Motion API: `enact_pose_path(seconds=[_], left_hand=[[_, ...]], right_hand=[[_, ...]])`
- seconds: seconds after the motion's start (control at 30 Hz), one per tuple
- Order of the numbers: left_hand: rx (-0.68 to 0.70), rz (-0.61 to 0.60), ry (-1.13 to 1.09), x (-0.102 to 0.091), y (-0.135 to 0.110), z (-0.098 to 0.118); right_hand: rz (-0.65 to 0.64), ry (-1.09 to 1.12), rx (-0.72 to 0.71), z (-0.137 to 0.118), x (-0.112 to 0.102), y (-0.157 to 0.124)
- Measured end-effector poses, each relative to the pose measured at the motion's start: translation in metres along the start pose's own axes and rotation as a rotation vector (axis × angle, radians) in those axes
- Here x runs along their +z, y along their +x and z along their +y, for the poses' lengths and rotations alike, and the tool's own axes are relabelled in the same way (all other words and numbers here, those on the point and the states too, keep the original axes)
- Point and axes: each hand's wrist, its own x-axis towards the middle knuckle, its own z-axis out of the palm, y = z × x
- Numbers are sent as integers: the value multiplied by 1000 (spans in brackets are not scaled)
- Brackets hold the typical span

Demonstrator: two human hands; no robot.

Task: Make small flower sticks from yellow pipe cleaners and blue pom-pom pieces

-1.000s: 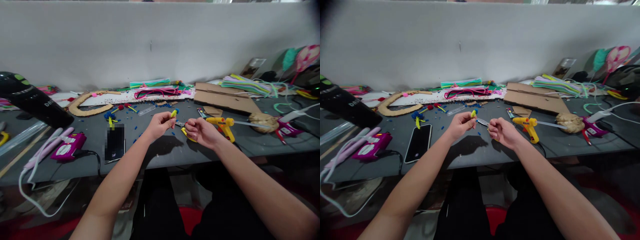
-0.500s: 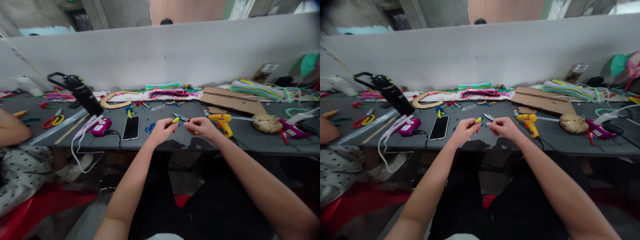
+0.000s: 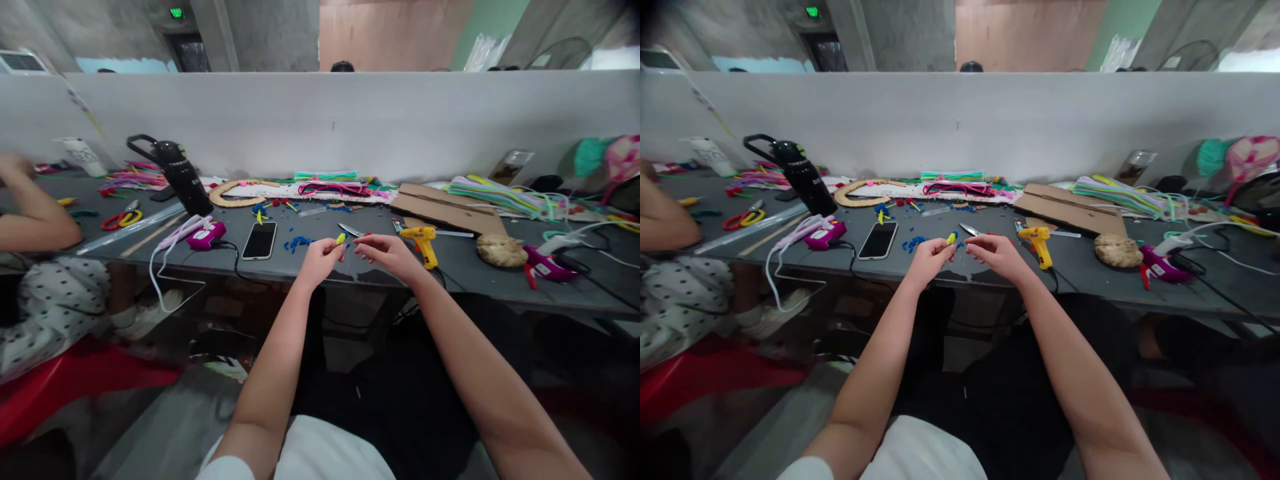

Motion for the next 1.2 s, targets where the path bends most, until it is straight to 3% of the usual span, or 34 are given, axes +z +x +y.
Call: enact_pose_path(seconds=[0.23, 0.6, 0.77, 1.2], left_hand=[[52, -53, -27, 4, -12, 7], [106, 17, -38, 22, -13, 10], [66, -7, -257, 37, -13, 7], [-49, 8, -263, 43, -8, -3]], right_hand=[[29, 18, -51, -3, 18, 3], [-1, 172, -34, 2, 28, -4], [-12, 271, -7, 7, 25, -9], [70, 318, 23, 12, 22, -13]])
